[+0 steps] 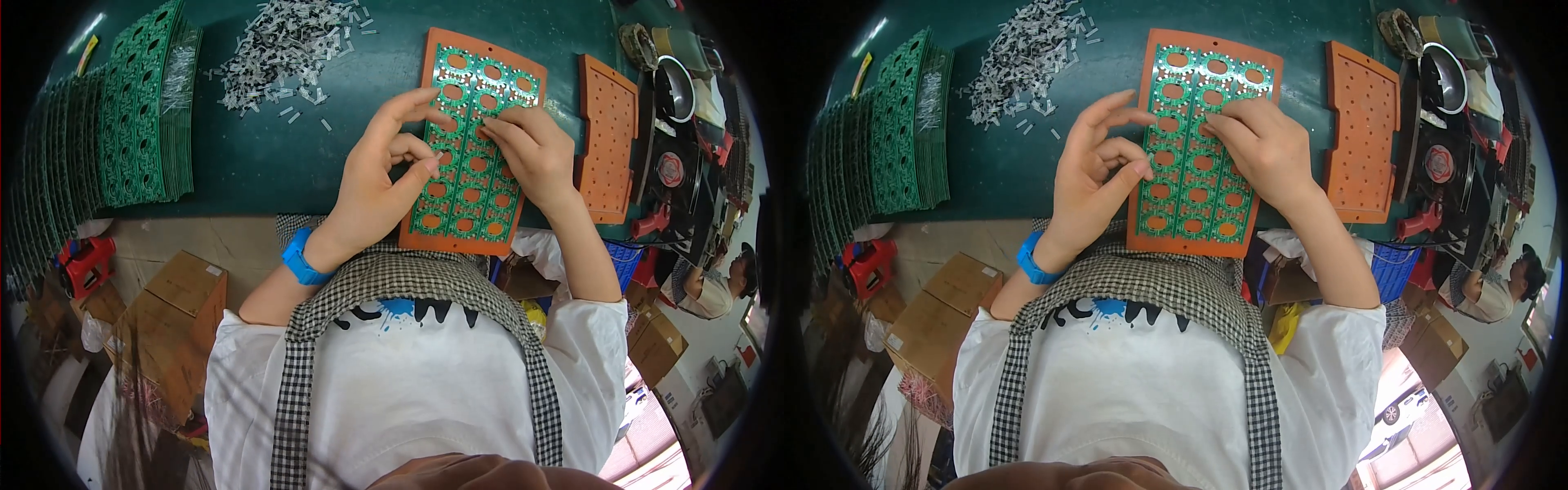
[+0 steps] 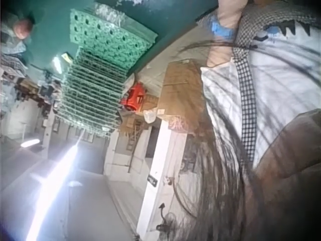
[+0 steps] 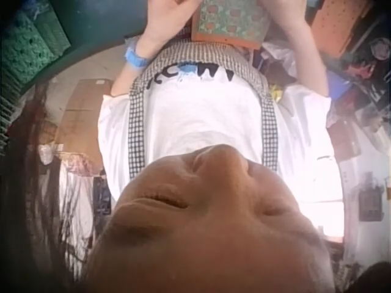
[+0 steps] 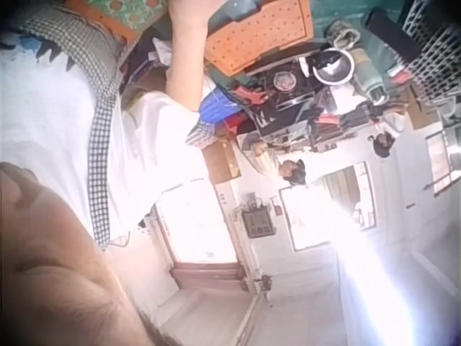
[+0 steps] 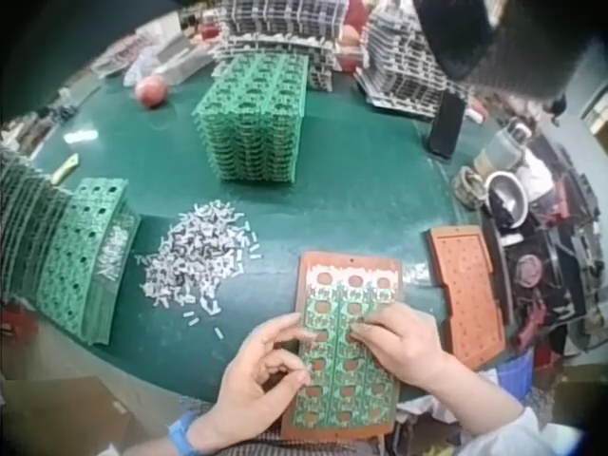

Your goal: The person inserts small electronic components into a green circuit board by hand, which is held steady in a mounting jig.

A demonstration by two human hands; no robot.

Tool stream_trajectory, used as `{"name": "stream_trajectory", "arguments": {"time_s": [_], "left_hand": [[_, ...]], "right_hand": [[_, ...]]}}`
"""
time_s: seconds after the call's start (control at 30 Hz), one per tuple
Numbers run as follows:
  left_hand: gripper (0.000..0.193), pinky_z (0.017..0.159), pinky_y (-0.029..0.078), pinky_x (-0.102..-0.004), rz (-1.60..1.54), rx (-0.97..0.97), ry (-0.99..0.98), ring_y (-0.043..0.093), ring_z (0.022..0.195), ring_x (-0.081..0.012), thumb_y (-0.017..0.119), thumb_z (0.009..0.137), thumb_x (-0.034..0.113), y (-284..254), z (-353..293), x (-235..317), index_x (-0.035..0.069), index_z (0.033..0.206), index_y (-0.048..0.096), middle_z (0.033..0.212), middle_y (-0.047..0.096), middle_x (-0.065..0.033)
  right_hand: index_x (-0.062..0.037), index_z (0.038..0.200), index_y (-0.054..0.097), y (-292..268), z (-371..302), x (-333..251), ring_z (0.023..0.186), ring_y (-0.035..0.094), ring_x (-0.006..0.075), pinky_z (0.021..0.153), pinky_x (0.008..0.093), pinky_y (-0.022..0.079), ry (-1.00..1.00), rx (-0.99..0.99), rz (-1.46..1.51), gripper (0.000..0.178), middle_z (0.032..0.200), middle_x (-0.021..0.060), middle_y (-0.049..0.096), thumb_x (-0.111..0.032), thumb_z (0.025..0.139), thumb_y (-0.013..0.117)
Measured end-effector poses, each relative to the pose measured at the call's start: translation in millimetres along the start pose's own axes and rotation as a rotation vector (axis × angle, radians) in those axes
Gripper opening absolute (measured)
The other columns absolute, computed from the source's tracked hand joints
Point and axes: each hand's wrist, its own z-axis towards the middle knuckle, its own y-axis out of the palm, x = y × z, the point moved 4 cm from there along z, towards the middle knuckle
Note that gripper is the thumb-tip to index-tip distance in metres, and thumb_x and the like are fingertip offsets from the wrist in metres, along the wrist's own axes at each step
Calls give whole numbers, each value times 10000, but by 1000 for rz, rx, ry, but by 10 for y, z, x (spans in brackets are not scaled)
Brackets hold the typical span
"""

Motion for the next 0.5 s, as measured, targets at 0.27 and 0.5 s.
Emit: {"name": "stream_trajectory", "arguments": {"time_s": [0.27, 0.5], "left_hand": [[687, 753, 501, -237, -180, -128, -26, 596, 805, -86, 520, 844, -116, 96, -25, 46, 63, 1455, 262, 1367, 390, -125], [206, 619, 400, -335, 1263, 403, 136, 501, 703, -226, 759, 766, 185, -543, -93, 252, 70, 842, 606, 835, 532, -54]], "right_hand": [[-41, 866, 670, -29, 132, -335, 770, 621, 185, 612, 282, 488, 247, -172, 783, 112, 870, 50, 653, -80, 774, 720], [-4, 902, 612, -70, 353, 319, 817, 612, 284, 718, 353, 488, 197, -80, 260, 104, 845, 105, 623, -105, 876, 607]]}}
